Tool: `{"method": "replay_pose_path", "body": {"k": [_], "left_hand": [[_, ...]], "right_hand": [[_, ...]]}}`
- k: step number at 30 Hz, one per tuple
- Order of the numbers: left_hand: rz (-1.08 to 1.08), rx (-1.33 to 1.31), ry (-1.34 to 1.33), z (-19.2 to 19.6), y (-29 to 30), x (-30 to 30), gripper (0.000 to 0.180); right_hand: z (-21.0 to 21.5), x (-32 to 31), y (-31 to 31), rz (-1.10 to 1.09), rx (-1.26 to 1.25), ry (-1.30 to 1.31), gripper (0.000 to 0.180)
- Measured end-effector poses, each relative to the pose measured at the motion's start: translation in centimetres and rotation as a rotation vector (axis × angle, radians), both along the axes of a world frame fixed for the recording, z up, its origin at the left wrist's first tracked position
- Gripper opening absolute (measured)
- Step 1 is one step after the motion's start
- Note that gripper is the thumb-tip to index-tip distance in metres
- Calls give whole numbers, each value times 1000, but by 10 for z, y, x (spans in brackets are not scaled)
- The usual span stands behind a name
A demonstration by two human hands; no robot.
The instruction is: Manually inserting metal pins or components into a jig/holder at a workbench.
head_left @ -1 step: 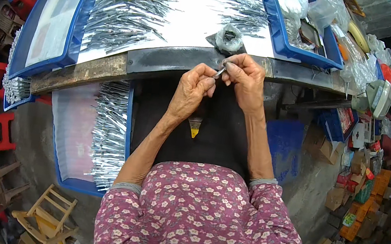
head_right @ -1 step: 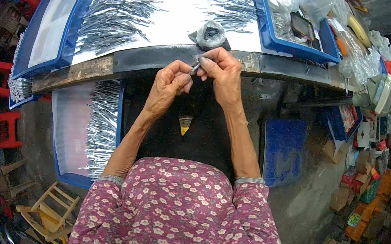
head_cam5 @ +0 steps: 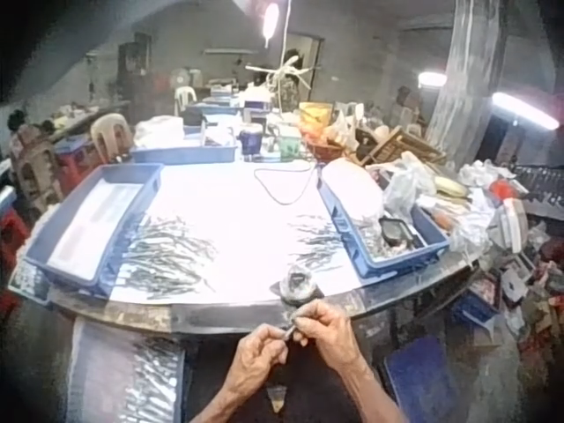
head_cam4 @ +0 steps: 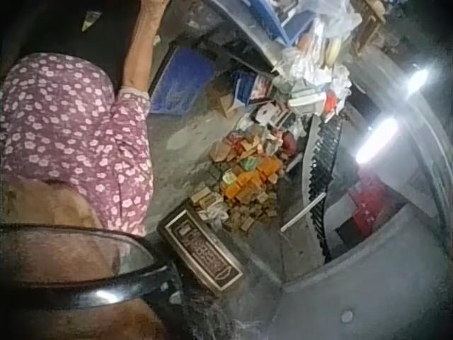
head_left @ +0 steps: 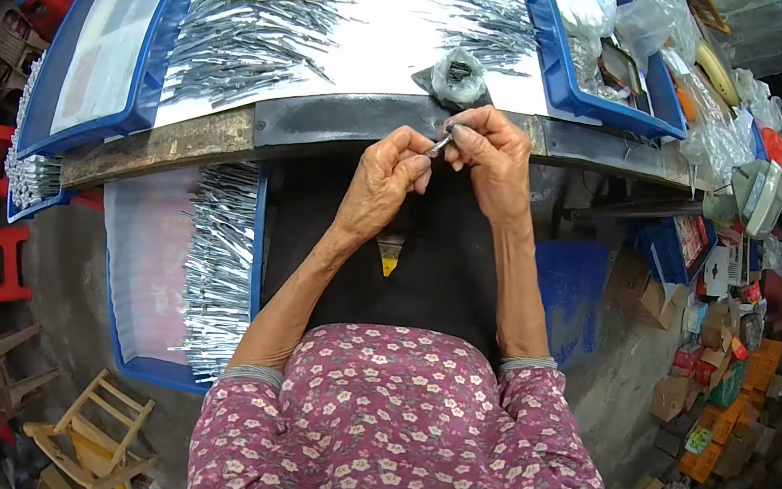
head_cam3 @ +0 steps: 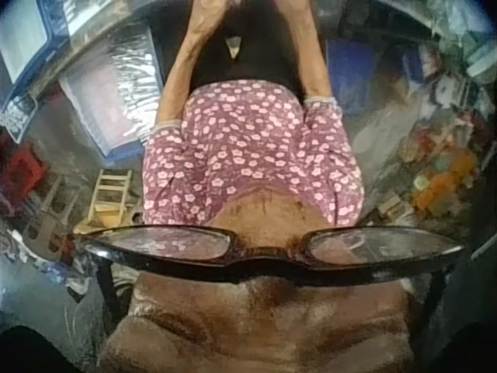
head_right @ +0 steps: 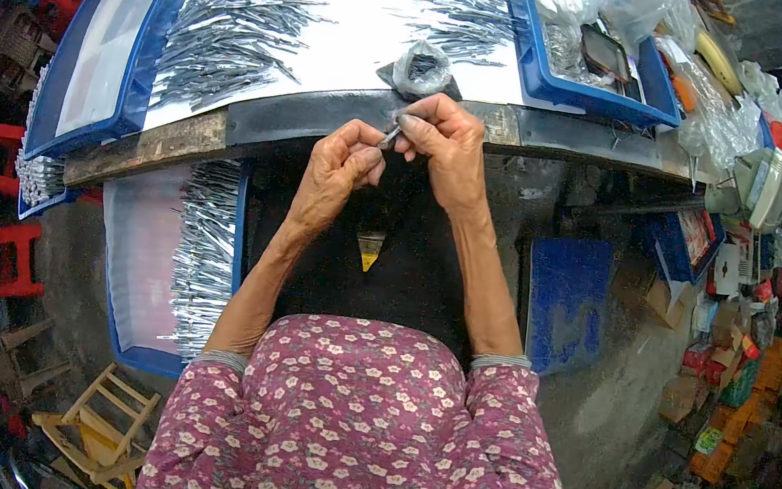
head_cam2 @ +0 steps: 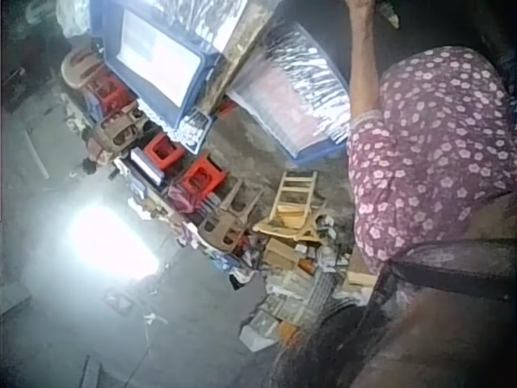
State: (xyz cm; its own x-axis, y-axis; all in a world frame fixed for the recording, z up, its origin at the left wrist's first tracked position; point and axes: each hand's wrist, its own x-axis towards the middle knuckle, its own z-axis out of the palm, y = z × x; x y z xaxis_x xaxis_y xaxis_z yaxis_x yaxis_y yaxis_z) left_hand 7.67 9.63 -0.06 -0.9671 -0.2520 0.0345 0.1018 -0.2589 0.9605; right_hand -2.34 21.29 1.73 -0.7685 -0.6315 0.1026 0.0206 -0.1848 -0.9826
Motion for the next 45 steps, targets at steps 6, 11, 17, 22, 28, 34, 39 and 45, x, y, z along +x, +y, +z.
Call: {"method": "replay_pose_path", "body": {"k": [6,11,17,22,28,34,39,45], "left_hand": [[177,-181,51,6,-21,0,8],[444,-505,6,12,-65,6,12],[593,-1125,-24,10,-121,-4,16],[413,-1452,7,6,-142,-20,22],[310,-1574,-34,-7,-148,-39,16],[277,-1523,-42,-12,-146,-50,13],[305,-1433,153,-15,-132,-57,12],[358,-1117,262,0,-113,-63,14]], "right_hand": [[16,-36,-15,-61,214,170,14],[-10,-75,-32,-255,638,915,13],[-13,-86,-46,-214,923,1201,10],[-6,-84,-53,-111,1030,1329,9],[0,-84,-52,-45,1062,1407,9],[2,-83,-53,-11,1114,1420,7],[-4,-89,-40,-49,972,1320,5],[-7,-86,-29,-110,631,933,16]]}}
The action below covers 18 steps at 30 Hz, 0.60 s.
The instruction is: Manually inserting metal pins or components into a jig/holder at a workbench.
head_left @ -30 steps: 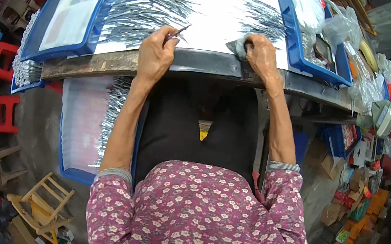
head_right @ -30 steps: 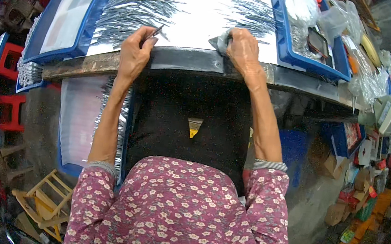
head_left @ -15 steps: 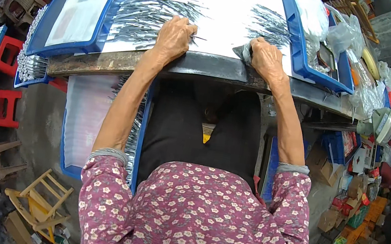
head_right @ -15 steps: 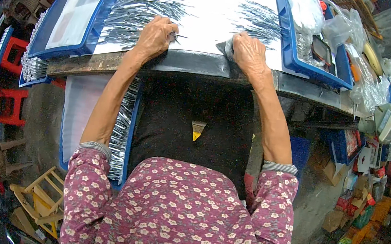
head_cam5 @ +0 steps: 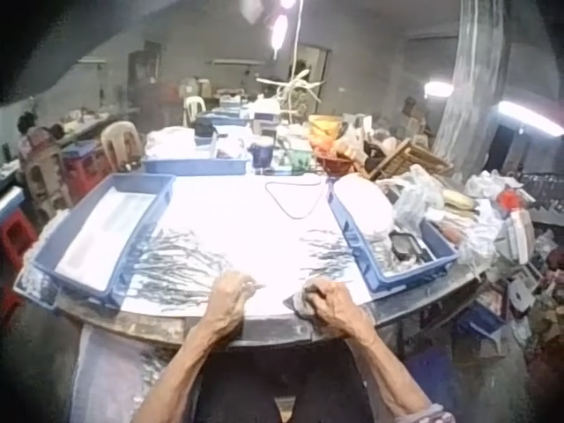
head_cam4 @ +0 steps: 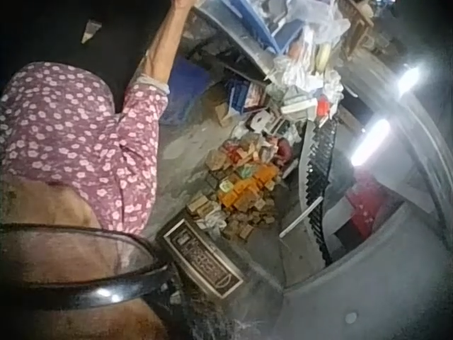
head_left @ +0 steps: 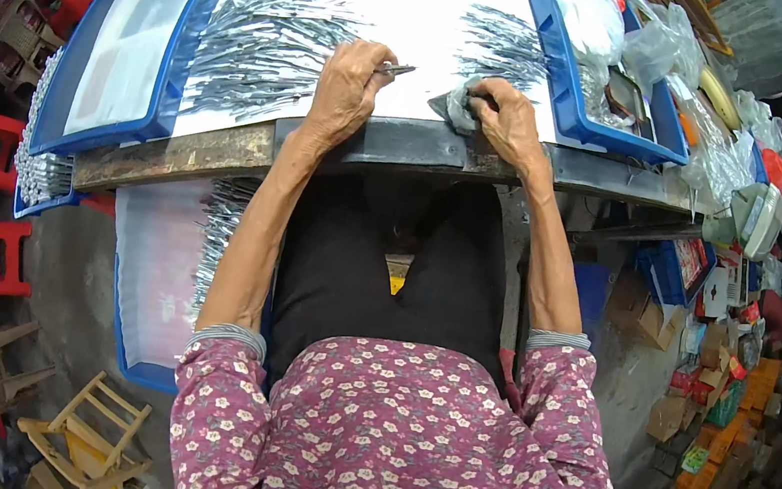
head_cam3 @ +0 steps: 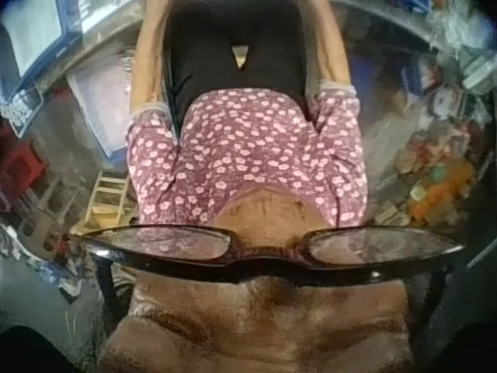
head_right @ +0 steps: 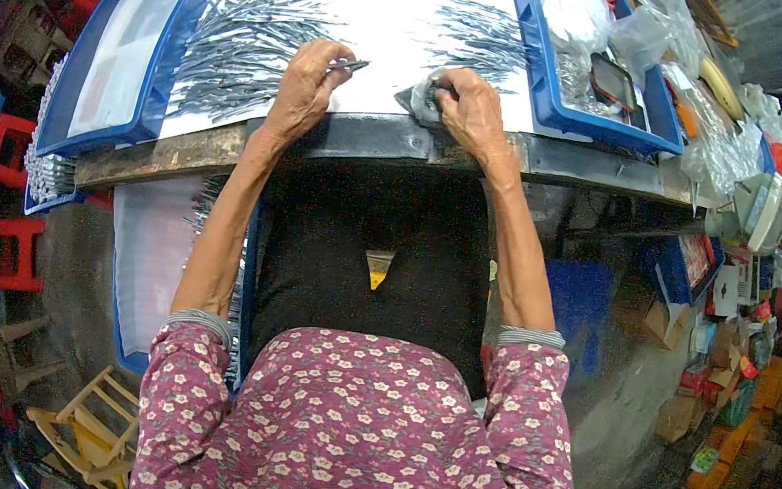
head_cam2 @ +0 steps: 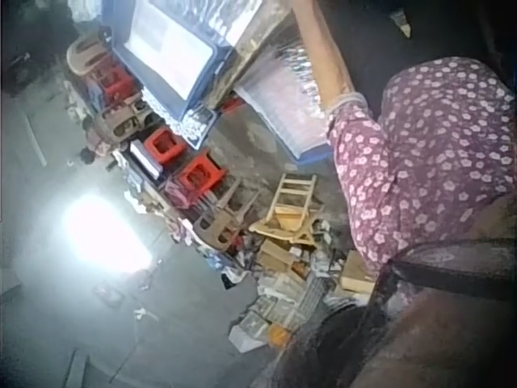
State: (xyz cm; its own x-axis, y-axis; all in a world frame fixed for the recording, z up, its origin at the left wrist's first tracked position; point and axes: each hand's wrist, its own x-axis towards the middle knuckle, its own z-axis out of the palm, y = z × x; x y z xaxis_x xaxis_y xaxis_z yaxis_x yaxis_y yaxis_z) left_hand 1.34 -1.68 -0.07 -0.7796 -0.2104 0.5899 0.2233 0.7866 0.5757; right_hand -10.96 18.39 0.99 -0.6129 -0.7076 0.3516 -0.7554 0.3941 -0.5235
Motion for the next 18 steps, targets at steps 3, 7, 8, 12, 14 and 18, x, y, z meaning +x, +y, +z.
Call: {"method": "replay_pose_path", "body": {"k": [3,7,8,12,14,18], "left_hand": [[-1,198,46,7,19,-2,12],[-34,453,48,11,39,-2,12],[-66,549,54,13,44,-2,12],[-101,694,17,31,64,9,12],[-96,730,30,29,71,13,18],[-103,911,-97,26,83,23,23]], "right_hand": [[-7,-6,3,-5,-76,-119,17],[-12,-5,3,-11,-210,-321,17],[-12,-5,3,-9,-252,-361,17],[-7,-3,7,6,-284,-453,16],[-7,-4,7,21,-320,-593,16],[4,0,9,16,-362,-726,17]]}}
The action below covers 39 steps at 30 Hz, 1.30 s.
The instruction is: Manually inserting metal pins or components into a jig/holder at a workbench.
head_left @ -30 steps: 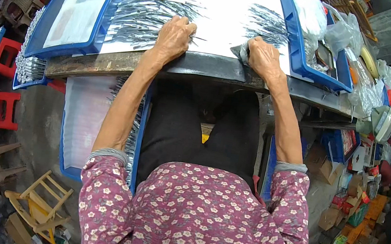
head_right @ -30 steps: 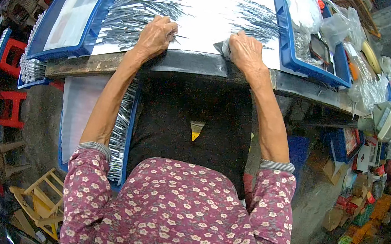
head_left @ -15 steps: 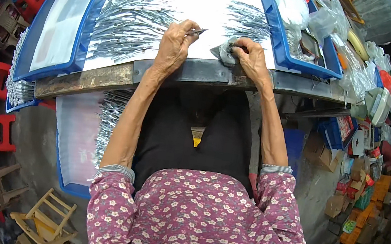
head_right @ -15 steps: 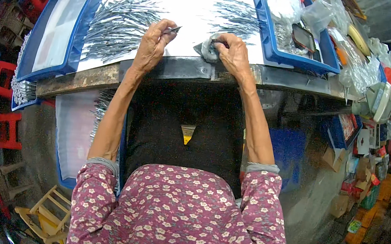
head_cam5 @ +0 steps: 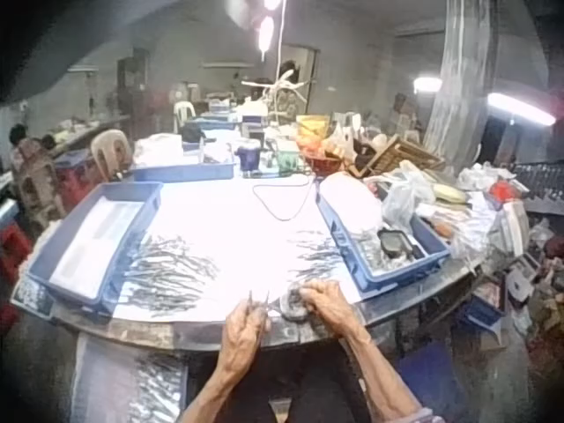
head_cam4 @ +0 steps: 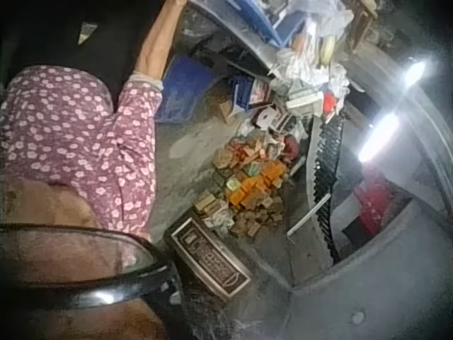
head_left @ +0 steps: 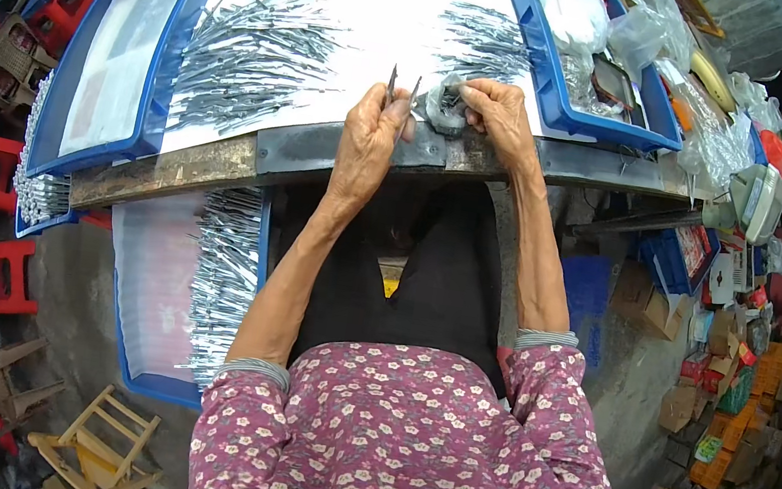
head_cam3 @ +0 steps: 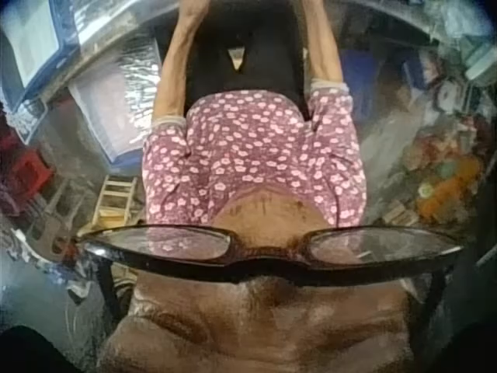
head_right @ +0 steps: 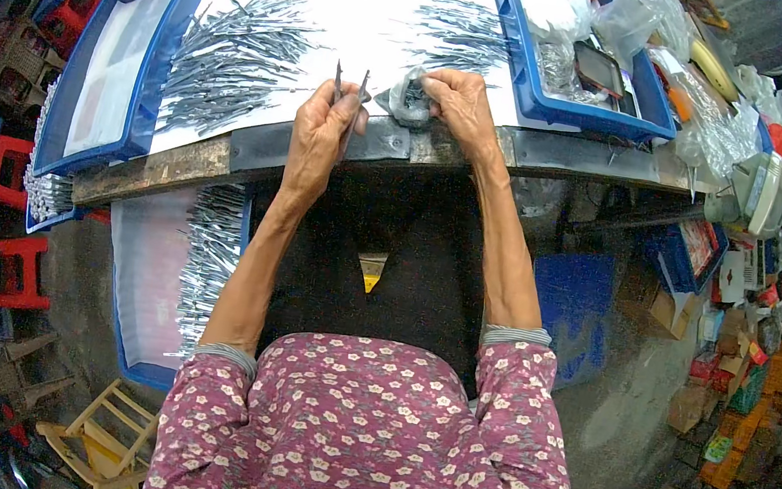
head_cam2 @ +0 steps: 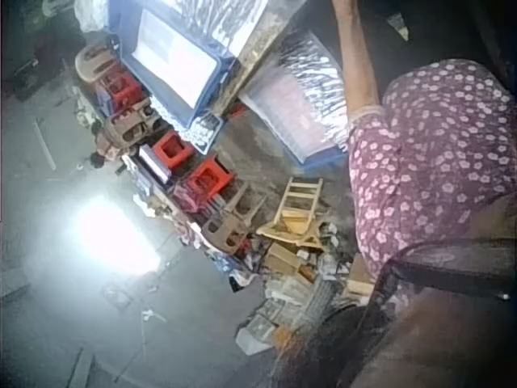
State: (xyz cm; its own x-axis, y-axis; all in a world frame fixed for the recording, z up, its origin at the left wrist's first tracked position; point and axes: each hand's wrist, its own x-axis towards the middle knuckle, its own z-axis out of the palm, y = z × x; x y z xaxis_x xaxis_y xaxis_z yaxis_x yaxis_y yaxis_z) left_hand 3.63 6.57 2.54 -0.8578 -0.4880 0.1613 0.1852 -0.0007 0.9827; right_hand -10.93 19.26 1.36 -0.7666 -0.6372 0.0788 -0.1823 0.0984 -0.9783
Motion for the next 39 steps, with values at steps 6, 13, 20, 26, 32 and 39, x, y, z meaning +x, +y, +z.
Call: {"method": "replay_pose_path", "body": {"k": [6,13,20,26,32,39], "left_hand": [[-78,26,10,-15,10,5,22],[-123,104,-45,-11,16,12,12],[-166,90,4,-4,24,20,8],[-199,172,-6,-1,25,25,9],[-222,219,34,-4,27,26,9],[-225,217,36,-12,27,23,10]], "right_hand": [[1,-3,0,-10,26,23,18],[11,10,6,27,-136,-212,16],[30,41,7,97,-201,-141,25],[37,53,8,74,-192,-104,20],[32,53,8,91,-295,-193,13],[27,51,8,93,-386,-299,11]]}}
